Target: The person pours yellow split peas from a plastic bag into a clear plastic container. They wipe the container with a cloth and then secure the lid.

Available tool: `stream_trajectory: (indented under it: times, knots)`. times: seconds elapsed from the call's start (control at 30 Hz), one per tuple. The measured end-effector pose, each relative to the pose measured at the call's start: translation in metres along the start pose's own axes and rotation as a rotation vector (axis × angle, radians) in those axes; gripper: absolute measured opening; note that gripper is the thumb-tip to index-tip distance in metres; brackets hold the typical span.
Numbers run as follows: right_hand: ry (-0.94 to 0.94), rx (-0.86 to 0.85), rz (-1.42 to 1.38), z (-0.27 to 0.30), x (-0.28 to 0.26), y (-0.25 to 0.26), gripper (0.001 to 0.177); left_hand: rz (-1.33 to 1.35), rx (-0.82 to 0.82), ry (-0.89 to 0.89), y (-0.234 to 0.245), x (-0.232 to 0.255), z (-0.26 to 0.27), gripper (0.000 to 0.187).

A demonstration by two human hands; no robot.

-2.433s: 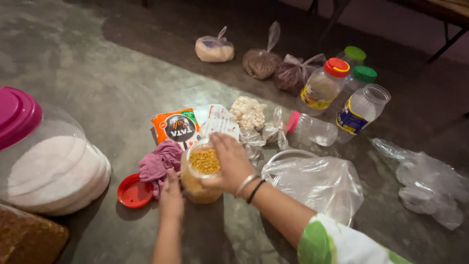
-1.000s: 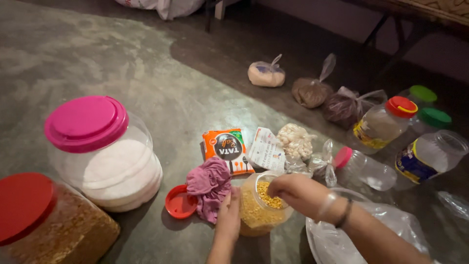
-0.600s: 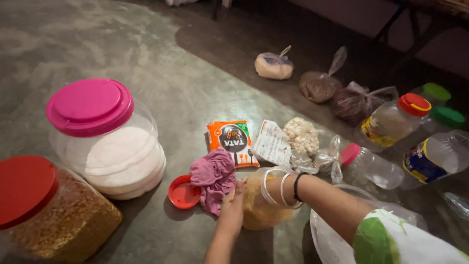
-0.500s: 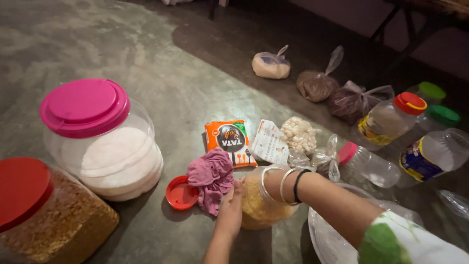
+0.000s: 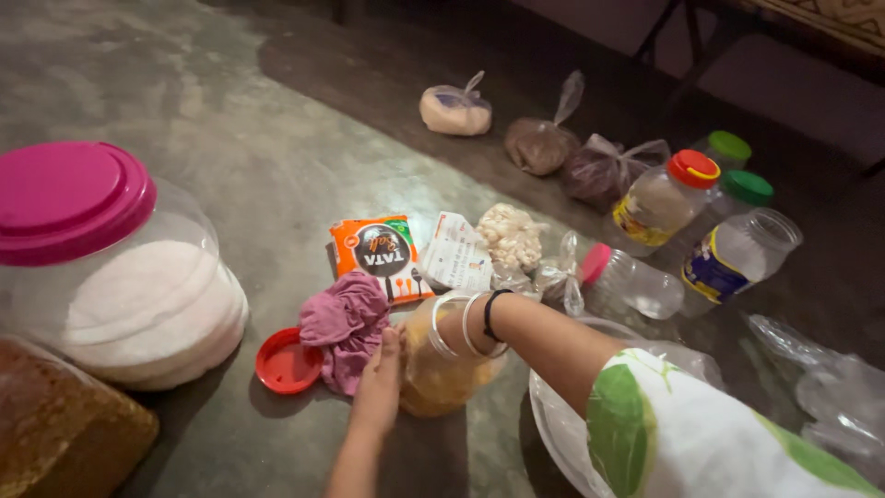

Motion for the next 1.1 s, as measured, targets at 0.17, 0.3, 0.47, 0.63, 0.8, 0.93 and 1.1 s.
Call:
stream_trajectory:
  times: [0.17,0.3,0.47,0.63,0.8,0.93,1.1]
  knots:
    - [-0.197,0.166,0.061,0.04,-0.006,0.023,0.019,0.009,-0.013,0.015,-0.005,0.009,0.005,0.082]
    - [-0.31,0.718,-0.215,0.091,0.004,0.056,0.02,-0.044,-0.001,0.018,-0.007,0.017,0.007,0.084]
    - [-0.376,0.956,-0.458,0.131,-0.012,0.055,0.022,-0.031,0.021,0.031,-0.006,0.019,0.007,0.087]
    - [-0.476,1.215,-0.088,0.148,-0.058,0.056,0.101,-0.153,0.086,0.079,0.004,0.011,0.009,0.091]
    - [-0.433,1.077,-0.234,0.125,-0.005,0.047,0.086,-0.274,0.106,0.07,0.017,0.013,0.015,0.092]
    - [-0.238,0.955,-0.2,0.123,0.008,0.049,0.082,-0.209,0.079,0.023,0.002,0.013,0.003,0.092]
    - [-0.193,0.89,-0.266,0.117,-0.011,0.065,0.079,-0.239,0.068,0.01,0.009,0.008,0.005,0.091]
Point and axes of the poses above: each hand's wrist, its own z-axis away from the middle knuckle, its own y-axis out of the back of the hand, x = y × z, the point moved 9 cm from there along -z, towards the middle knuckle, and after that the axes turned 13 degrees about -y, right-handed, at the moved point
